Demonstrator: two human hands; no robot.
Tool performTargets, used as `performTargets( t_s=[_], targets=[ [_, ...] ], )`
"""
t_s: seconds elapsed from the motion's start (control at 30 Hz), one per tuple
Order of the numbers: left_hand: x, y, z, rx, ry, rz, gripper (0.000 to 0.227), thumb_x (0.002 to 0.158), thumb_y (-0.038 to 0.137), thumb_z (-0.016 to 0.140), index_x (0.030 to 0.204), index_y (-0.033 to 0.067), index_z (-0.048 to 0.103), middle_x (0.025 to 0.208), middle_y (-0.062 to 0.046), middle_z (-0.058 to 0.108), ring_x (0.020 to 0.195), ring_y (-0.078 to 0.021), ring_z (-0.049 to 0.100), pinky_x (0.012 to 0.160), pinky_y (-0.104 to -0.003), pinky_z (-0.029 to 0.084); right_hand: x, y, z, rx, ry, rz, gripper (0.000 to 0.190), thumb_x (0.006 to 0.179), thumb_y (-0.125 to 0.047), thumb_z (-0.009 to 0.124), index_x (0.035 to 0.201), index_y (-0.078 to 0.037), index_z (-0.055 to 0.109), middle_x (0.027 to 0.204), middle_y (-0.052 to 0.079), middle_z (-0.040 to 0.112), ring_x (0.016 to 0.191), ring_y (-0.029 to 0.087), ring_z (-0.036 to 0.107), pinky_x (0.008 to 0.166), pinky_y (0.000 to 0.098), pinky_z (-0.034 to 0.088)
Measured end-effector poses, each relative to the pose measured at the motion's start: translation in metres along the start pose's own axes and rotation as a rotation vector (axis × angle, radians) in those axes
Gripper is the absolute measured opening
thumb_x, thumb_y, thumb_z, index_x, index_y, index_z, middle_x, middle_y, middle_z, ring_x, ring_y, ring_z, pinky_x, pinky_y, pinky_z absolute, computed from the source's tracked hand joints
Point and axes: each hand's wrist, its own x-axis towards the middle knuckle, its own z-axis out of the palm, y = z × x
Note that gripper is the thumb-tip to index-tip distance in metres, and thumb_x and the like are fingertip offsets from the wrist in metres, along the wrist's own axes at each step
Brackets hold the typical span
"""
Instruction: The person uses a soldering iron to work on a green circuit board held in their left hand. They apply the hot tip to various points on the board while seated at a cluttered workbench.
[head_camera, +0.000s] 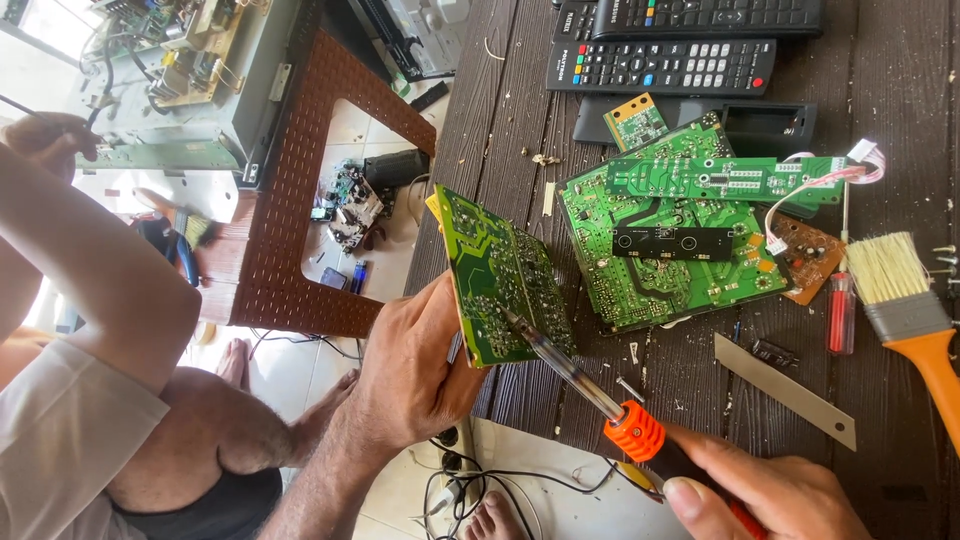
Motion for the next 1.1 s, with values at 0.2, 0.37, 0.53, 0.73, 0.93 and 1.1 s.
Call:
performTargets(
  t_s=[0.2,0.37,0.53,0.73,0.93,1.1],
  targets=[
    [0.001,0.002,-0.001,0.013,-0.013,-0.002,0.015,0.103,0.009,0.041,0.107,0.0006,0.053,0.086,-0.008,0.052,0.065,-0.0233,0.046,0.051,-0.037,0.041,0.002,0.002,0.000,-0.057,-0.046,0.069,0.049,0.077,-0.055,0.061,0.119,-0.049,0.086,0.039,0.005,0.047,0.030,0.019,0.056,0.041,0.0349,0.046],
    [0.000,0.000,0.000,0.004,-0.001,0.006,0.016,0.104,0.011,0.040,0.107,0.0011,0.053,0.084,-0.006,0.050,0.064,-0.0201,0.046,0.049,-0.035,0.043,0.002,0.006,0.001,-0.047,-0.026,0.022,0.048,0.078,-0.052,0.062,0.119,-0.046,0.085,0.039,0.006,0.047,0.030,0.019,0.052,0.041,0.0348,0.043],
    [-0.002,-0.001,-0.001,0.010,-0.001,-0.022,0.014,0.103,0.010,0.042,0.105,0.0021,0.053,0.080,-0.005,0.047,0.060,-0.0189,0.043,0.046,-0.034,0.039,0.000,0.005,0.003,-0.041,0.004,0.020,0.045,0.078,-0.050,0.063,0.116,-0.044,0.087,0.040,0.006,0.049,0.031,0.018,0.053,0.041,0.0336,0.044],
    [-0.004,-0.002,0.001,0.033,0.008,0.001,0.011,0.104,0.009,0.042,0.098,0.0045,0.049,0.080,-0.004,0.044,0.062,-0.0166,0.041,0.047,-0.032,0.039,0.006,0.003,-0.005,-0.144,-0.130,0.141,0.051,0.076,-0.060,0.058,0.120,-0.058,0.083,0.039,0.004,0.054,0.034,0.017,0.064,0.047,0.0309,0.052],
    [-0.001,0.003,0.000,0.028,0.003,0.015,0.014,0.104,0.012,0.042,0.104,0.0025,0.052,0.083,-0.007,0.049,0.063,-0.0204,0.046,0.049,-0.035,0.042,0.006,0.014,-0.006,-0.092,-0.179,0.087,0.055,0.076,-0.059,0.060,0.127,-0.056,0.081,0.042,0.002,0.062,0.036,0.015,0.065,0.047,0.0295,0.052],
    [0.001,0.008,0.002,0.037,0.016,-0.018,0.014,0.105,0.014,0.043,0.103,0.0031,0.051,0.084,-0.005,0.051,0.062,-0.0171,0.048,0.046,-0.033,0.047,0.004,0.012,-0.006,0.063,-0.095,0.012,0.052,0.078,-0.052,0.064,0.123,-0.040,0.088,0.041,0.004,0.058,0.034,0.015,0.054,0.042,0.0333,0.041]
  ],
)
